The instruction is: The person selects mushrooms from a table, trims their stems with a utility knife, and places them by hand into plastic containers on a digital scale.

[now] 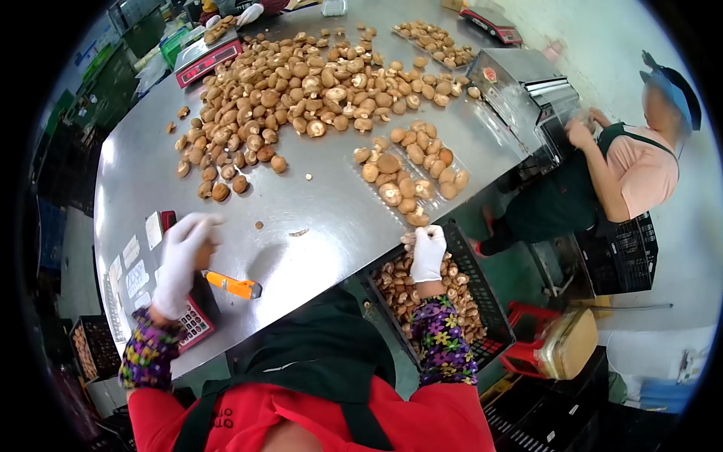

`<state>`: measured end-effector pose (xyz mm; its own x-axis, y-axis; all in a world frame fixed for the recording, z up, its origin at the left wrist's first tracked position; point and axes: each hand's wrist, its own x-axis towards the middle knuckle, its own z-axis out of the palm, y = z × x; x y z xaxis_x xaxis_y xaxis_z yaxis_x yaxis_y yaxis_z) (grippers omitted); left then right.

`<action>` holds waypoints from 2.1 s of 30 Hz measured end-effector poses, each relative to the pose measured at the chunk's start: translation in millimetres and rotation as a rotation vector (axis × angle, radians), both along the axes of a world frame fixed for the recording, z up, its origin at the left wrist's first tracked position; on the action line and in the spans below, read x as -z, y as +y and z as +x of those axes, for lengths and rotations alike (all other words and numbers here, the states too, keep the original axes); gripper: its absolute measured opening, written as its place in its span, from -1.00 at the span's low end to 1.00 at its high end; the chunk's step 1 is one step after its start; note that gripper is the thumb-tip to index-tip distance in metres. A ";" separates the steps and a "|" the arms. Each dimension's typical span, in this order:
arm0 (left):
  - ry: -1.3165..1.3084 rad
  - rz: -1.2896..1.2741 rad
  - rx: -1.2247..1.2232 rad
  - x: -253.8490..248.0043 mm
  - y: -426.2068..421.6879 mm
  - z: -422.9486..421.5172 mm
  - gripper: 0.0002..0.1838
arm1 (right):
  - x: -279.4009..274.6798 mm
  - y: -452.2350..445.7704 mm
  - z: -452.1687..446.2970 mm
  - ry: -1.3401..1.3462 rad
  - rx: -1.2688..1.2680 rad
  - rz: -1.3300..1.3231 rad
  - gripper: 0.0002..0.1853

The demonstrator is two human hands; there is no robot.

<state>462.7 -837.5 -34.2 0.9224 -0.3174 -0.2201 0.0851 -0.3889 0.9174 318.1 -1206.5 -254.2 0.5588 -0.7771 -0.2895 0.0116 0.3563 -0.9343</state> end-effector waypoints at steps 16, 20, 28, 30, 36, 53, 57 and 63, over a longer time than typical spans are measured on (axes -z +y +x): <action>-0.345 1.110 -0.905 70.4 450.4 -64.5 -0.66 | 0.6 -16.9 -13.2 0.122 0.119 -0.770 -0.68; -0.243 1.176 -0.674 90.7 460.0 -63.0 -0.62 | -30.1 89.4 -6.8 0.031 -0.185 -1.112 -0.74; -0.127 1.070 -0.465 143.2 502.3 10.7 -0.66 | -13.3 162.5 37.8 -0.068 -0.422 -1.568 -0.85; -0.143 0.947 -0.422 157.9 519.7 15.6 -0.65 | -14.2 165.1 36.6 -0.050 -0.422 -1.551 -0.85; -0.220 0.939 -0.447 173.5 532.8 13.1 -0.68 | -10.2 165.4 37.2 0.030 -0.390 -1.548 -0.86; -0.086 1.458 -0.418 152.1 507.4 19.6 -0.66 | -10.1 165.5 34.8 0.029 -0.398 -1.523 -0.86; -0.302 1.332 -0.340 172.7 537.8 18.9 -0.71 | -14.9 164.8 33.3 0.041 -0.418 -1.512 -0.88; -0.222 1.122 -0.337 124.1 489.2 -0.7 -0.59 | -11.7 166.5 34.5 -0.046 -0.422 -1.521 -0.85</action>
<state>462.0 -348.3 -158.3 0.9753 0.2160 -0.0450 0.2193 -0.9718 0.0873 352.6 -1040.1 -242.5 0.7872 -0.1055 0.6076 0.1953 -0.8919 -0.4078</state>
